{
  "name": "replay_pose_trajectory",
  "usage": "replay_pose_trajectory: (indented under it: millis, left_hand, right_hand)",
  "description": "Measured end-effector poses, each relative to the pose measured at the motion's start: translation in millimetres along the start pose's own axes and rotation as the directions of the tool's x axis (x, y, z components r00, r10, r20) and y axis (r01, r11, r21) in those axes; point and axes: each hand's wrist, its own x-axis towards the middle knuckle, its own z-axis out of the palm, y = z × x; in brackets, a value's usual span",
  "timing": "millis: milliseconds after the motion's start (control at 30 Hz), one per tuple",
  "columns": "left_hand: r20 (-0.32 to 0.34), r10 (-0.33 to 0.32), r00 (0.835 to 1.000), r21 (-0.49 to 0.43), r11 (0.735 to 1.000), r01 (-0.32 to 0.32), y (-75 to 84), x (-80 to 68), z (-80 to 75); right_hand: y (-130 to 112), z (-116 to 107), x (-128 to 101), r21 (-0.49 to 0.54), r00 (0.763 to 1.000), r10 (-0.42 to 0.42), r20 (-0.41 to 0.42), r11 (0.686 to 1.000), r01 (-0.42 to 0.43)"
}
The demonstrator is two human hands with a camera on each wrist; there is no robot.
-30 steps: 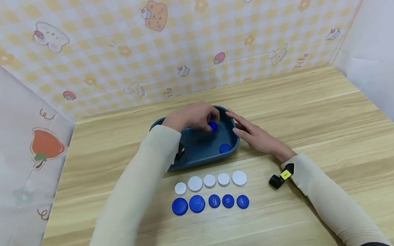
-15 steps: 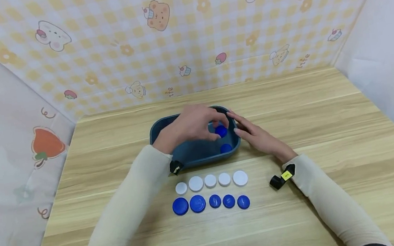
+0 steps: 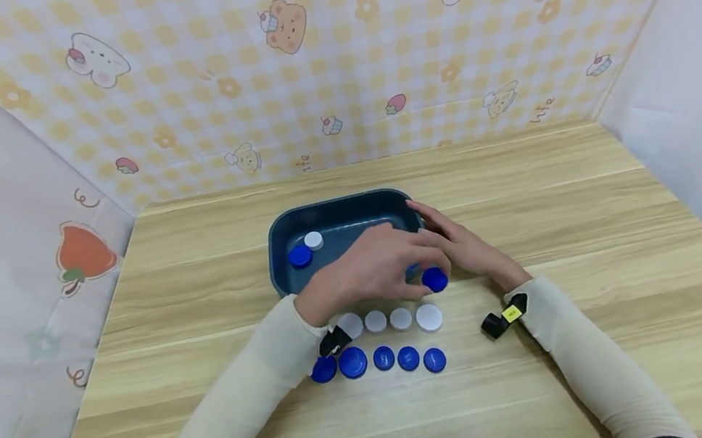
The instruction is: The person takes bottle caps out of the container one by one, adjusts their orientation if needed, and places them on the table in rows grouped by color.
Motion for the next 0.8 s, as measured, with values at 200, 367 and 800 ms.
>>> replay_pose_trajectory:
  millis: [200,367,800]
  left_hand:
    - [0.039,0.071,0.997,-0.007,0.997,-0.071,16.7,0.5,15.0]
    - [0.113,0.135,0.984,0.020,0.990,-0.138,26.5,4.4,36.4]
    - [0.251,0.212,0.945,0.217,0.939,-0.268,45.4,17.9,73.9]
  right_hand:
    - [0,0,1,0.007,1.000,-0.004,-0.002,1.000,0.004]
    - [-1,0,1,0.013,1.000,-0.020,-0.007,1.000,0.020]
    - [1,-1,1,-0.017,1.000,0.011,-0.017,1.000,-0.011]
